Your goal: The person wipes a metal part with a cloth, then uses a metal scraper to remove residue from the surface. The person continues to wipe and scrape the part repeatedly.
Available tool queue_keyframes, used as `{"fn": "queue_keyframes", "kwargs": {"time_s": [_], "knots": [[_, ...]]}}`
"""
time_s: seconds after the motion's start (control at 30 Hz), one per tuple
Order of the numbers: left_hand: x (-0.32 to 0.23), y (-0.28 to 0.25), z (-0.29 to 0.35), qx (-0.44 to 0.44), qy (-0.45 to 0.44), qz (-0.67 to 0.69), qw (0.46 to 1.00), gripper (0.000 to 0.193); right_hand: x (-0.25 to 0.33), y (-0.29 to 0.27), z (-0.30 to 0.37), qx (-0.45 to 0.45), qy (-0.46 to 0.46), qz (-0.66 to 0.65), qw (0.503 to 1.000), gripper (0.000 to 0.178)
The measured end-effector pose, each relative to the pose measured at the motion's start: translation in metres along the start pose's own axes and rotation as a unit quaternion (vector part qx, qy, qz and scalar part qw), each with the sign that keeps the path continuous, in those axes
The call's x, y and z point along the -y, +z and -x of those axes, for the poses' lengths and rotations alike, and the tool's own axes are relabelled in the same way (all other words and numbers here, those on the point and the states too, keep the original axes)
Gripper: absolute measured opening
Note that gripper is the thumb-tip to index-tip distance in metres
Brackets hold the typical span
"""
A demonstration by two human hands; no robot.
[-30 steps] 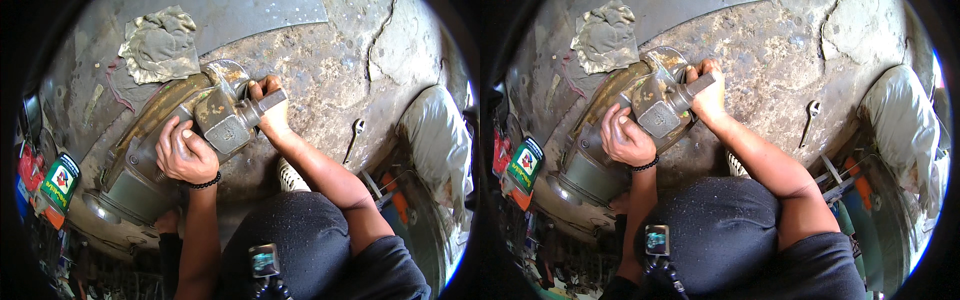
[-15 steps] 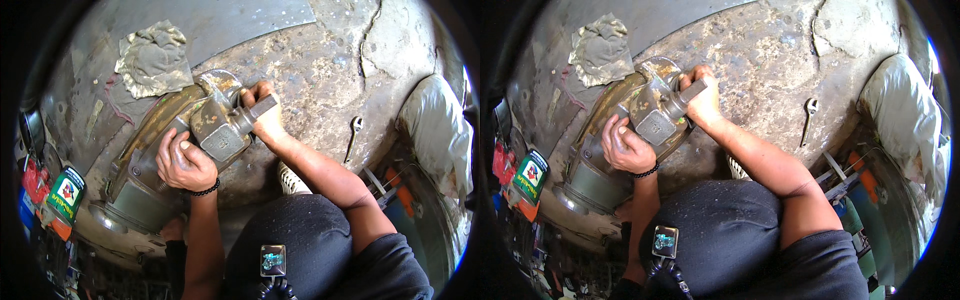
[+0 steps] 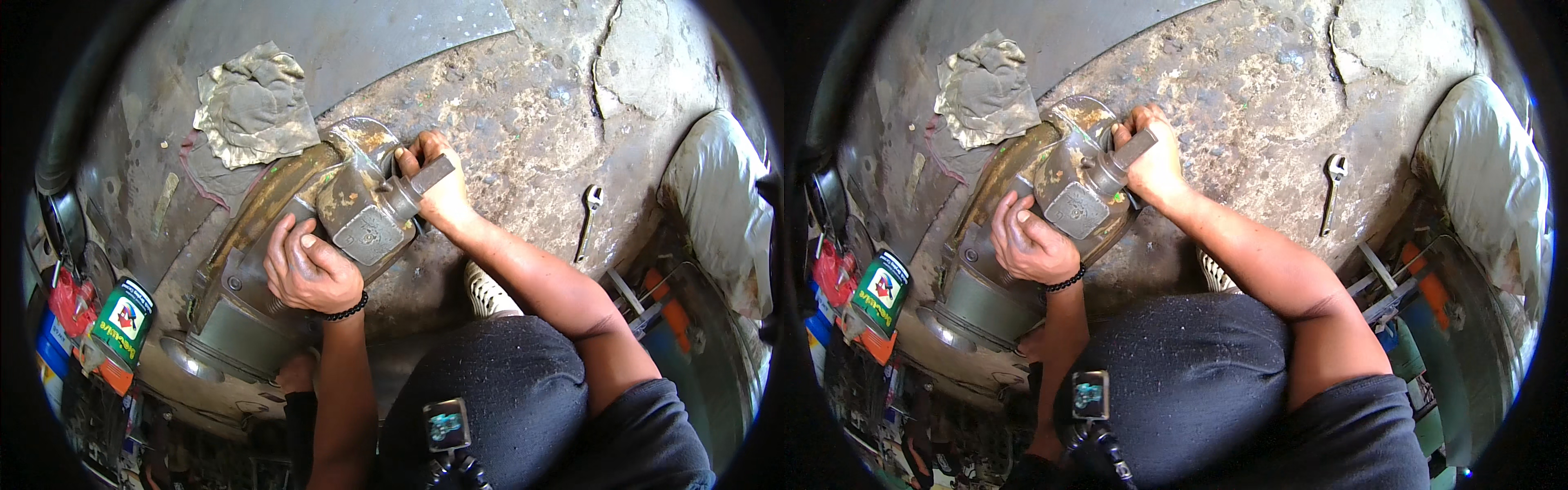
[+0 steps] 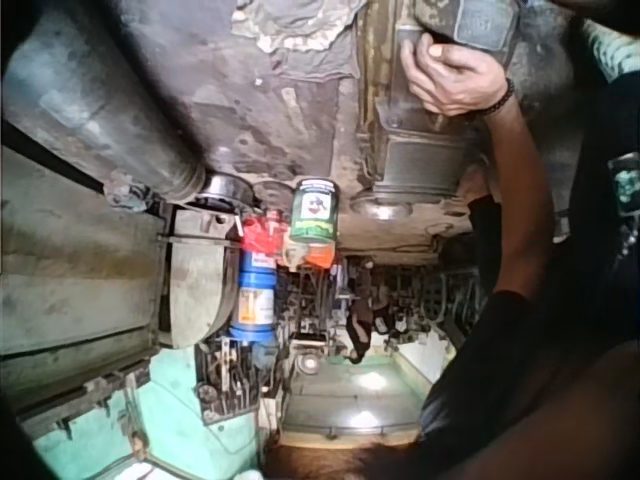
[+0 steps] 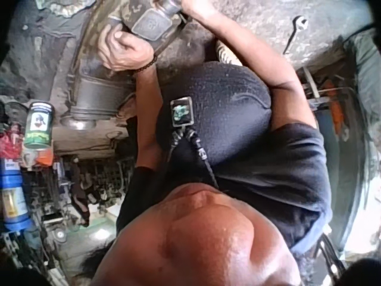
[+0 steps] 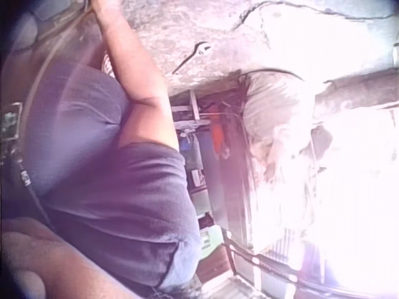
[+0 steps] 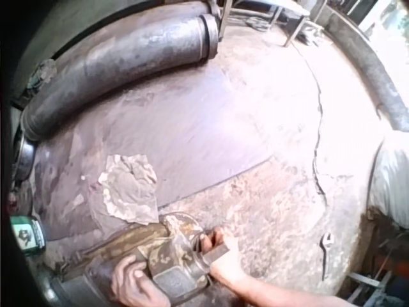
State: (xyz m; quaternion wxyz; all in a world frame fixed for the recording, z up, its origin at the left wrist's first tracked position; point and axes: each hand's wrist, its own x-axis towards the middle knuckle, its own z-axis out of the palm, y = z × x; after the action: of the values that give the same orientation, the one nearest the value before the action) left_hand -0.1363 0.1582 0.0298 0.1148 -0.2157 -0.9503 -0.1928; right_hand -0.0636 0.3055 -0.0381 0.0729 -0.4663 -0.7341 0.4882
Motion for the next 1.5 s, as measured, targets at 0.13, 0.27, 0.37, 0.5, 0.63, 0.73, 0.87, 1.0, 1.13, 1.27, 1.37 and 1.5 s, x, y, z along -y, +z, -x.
{"fn": "queue_keyframes", "kwargs": {"time_s": [0.13,0.27,0.37,0.5,0.63,0.73,0.87,1.0,1.13,1.27,1.37,1.5], "knots": [[0.000,-0.002,0.001,0.012,-0.007,-0.014,1.000,0.036,-0.001,0.000,0.001,-0.002,0.024,0.004,1.000,0.021],[0.000,0.001,0.001,0.000,0.000,0.003,1.000,0.035,0.000,0.000,0.000,0.000,-0.005,0.009,1.000,0.023],[0.001,-0.001,0.002,-0.003,-0.002,-0.014,1.000,0.035,0.002,0.000,0.002,-0.021,0.010,-0.007,1.000,0.021],[0.001,-0.001,0.001,-0.019,-0.001,-0.017,1.000,0.037,-0.002,-0.003,0.001,0.020,-0.045,0.029,0.998,0.018],[0.001,0.000,0.002,-0.018,-0.011,-0.018,1.000,0.039,-0.012,-0.023,-0.016,-0.064,-0.062,0.016,0.996,0.021],[0.003,0.001,0.004,-0.017,-0.008,-0.020,1.000,0.038,-0.012,-0.051,-0.047,-0.098,0.003,0.028,0.995,0.026],[0.005,0.002,0.005,-0.018,0.001,-0.022,1.000,0.037,0.015,-0.076,-0.118,-0.048,-0.268,0.174,0.946,0.028],[0.003,-0.001,0.005,0.002,-0.024,-0.030,0.999,0.036,0.066,-0.058,-0.162,0.032,-0.360,0.337,0.870,0.028],[0.000,-0.002,0.002,0.000,-0.024,-0.024,0.999,0.036,0.106,0.000,-0.152,0.099,-0.476,0.250,0.838,0.053],[0.000,-0.004,0.003,0.010,-0.019,-0.033,0.999,0.040,0.108,0.069,-0.136,0.176,-0.575,0.280,0.749,0.082],[0.002,-0.003,0.004,0.007,-0.008,-0.033,0.999,0.038,0.104,0.082,-0.157,0.214,-0.591,0.229,0.743,0.058],[0.003,0.001,0.005,-0.009,-0.021,-0.027,0.999,0.032,0.096,0.022,-0.169,0.168,-0.511,0.007,0.843,0.034]]}}
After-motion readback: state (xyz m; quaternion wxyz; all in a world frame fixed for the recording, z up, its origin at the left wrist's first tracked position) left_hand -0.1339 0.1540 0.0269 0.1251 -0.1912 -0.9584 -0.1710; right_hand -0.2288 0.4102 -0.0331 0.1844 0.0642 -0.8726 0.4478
